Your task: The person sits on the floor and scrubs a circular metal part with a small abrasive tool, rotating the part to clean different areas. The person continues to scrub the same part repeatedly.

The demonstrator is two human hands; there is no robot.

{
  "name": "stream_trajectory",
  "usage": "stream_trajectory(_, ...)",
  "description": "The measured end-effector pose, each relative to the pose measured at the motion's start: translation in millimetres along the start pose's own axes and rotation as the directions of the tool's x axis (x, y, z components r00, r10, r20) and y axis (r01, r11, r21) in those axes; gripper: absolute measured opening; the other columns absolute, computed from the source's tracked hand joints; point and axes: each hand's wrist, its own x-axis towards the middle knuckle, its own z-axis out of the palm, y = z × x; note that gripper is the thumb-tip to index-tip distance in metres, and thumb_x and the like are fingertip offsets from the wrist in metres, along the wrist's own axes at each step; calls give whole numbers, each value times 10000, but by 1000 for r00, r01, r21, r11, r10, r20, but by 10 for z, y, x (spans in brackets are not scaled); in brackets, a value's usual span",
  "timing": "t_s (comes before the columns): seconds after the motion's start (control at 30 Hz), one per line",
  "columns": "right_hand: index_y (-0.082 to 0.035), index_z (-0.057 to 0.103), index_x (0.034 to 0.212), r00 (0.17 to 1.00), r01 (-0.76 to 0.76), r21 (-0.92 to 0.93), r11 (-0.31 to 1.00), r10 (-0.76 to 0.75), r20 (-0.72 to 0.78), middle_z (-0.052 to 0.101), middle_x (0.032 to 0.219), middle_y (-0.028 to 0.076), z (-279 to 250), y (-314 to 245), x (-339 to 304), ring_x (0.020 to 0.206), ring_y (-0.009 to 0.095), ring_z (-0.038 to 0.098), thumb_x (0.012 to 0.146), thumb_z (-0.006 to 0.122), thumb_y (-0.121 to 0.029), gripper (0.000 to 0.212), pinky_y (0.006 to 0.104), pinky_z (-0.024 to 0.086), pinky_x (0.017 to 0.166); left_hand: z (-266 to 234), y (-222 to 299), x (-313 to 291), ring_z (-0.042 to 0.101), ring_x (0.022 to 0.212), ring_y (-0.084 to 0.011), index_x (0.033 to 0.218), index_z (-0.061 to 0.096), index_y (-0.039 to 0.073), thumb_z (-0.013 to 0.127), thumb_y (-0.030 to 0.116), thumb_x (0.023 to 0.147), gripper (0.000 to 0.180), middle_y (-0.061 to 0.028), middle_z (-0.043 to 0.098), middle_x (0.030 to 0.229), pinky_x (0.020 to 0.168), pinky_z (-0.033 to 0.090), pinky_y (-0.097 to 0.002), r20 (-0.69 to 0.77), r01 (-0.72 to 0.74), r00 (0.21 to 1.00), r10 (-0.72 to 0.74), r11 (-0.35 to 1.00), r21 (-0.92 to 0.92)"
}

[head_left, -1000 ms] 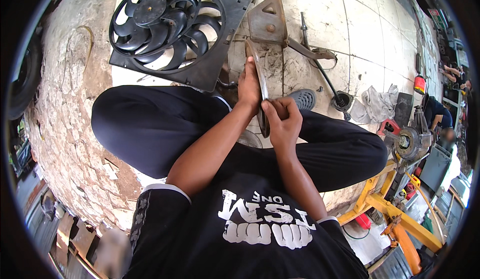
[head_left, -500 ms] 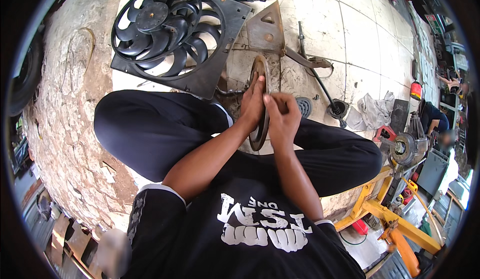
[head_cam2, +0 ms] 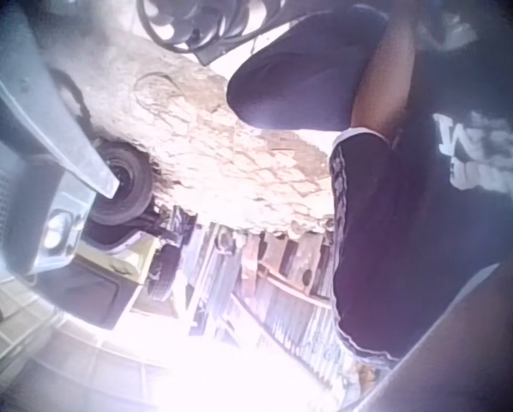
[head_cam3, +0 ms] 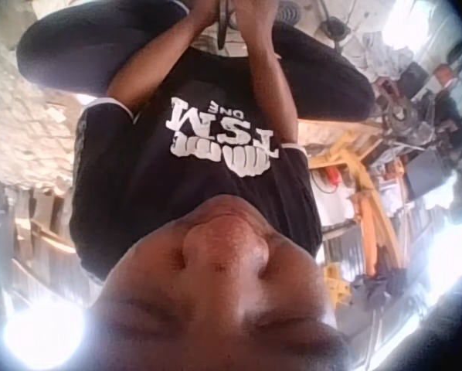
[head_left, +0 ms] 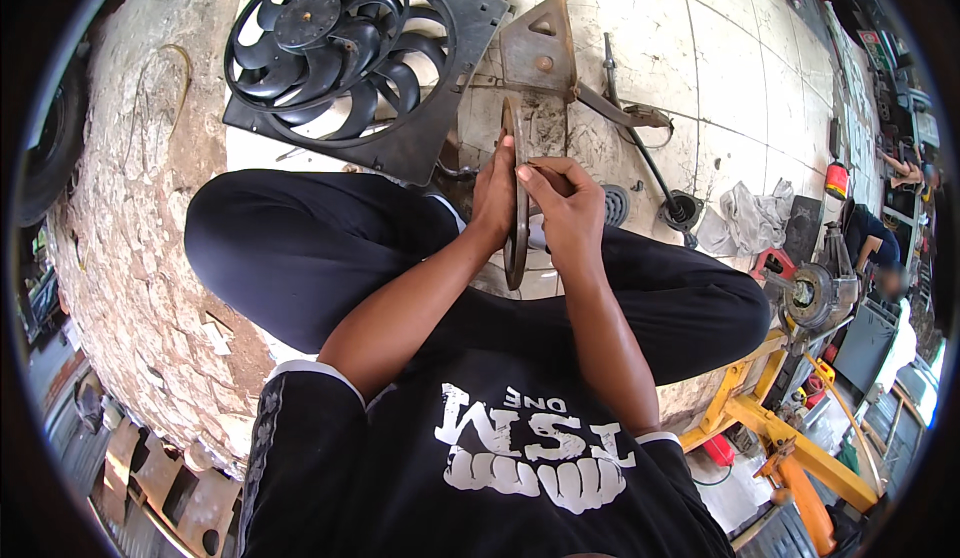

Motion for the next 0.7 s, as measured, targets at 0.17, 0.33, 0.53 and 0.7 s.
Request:
stream_trajectory(0.17, 38, 697, 928, 996, 58, -75, 995, -63, -59, 712, 850, 30, -35, 9, -238, 802, 51, 596, 912, 793, -117, 183, 214, 470, 721, 88, -102, -80, 587, 1135, -251, 1355, 550, 18, 416, 703, 1002, 782, -157, 620, 1202, 947, 454, -375, -172, -84, 979, 107, 987, 135)
stream_trajectory(0.33, 49, 684, 902, 982, 120, -216, 969, -148, -115, 689, 817, 16, -28, -56, -21, 762, 44, 562, 892, 813, -131, 221, 212, 453, 698, 139, -20, -78, 586, 1192, -310, 1458, 503, 17, 371, 720, 1000, 849, -229, 613, 1304, 997, 448, -408, -95, -57, 993, 77, 979, 198)
stream_trajectory(0.53, 26, 660, 902, 998, 20, -35, 999, -22, -60, 679, 828, 12, -75, -5, -197, 744, 28, 543, 914, 781, -93, 170, 200, 430, 678, 136, -87, -22, 514, 1382, -387, 1607, 347, 122, 367, 646, 1033, 778, -260, 554, 1466, 1144, 365, -396, -117, -103, 984, 131, 971, 216)
stream_trajectory(0.7, 37, 672, 907, 996, 27, -100, 995, -36, -85, 665, 782, 3, -211, 11, 27, 707, 34, 515, 903, 798, -124, 204, 220, 417, 626, 296, -46, -221, 435, 1454, -350, 1615, 278, 39, 323, 627, 1057, 812, -264, 455, 1555, 1178, 317, -377, -80, -186, 969, 233, 904, 384)
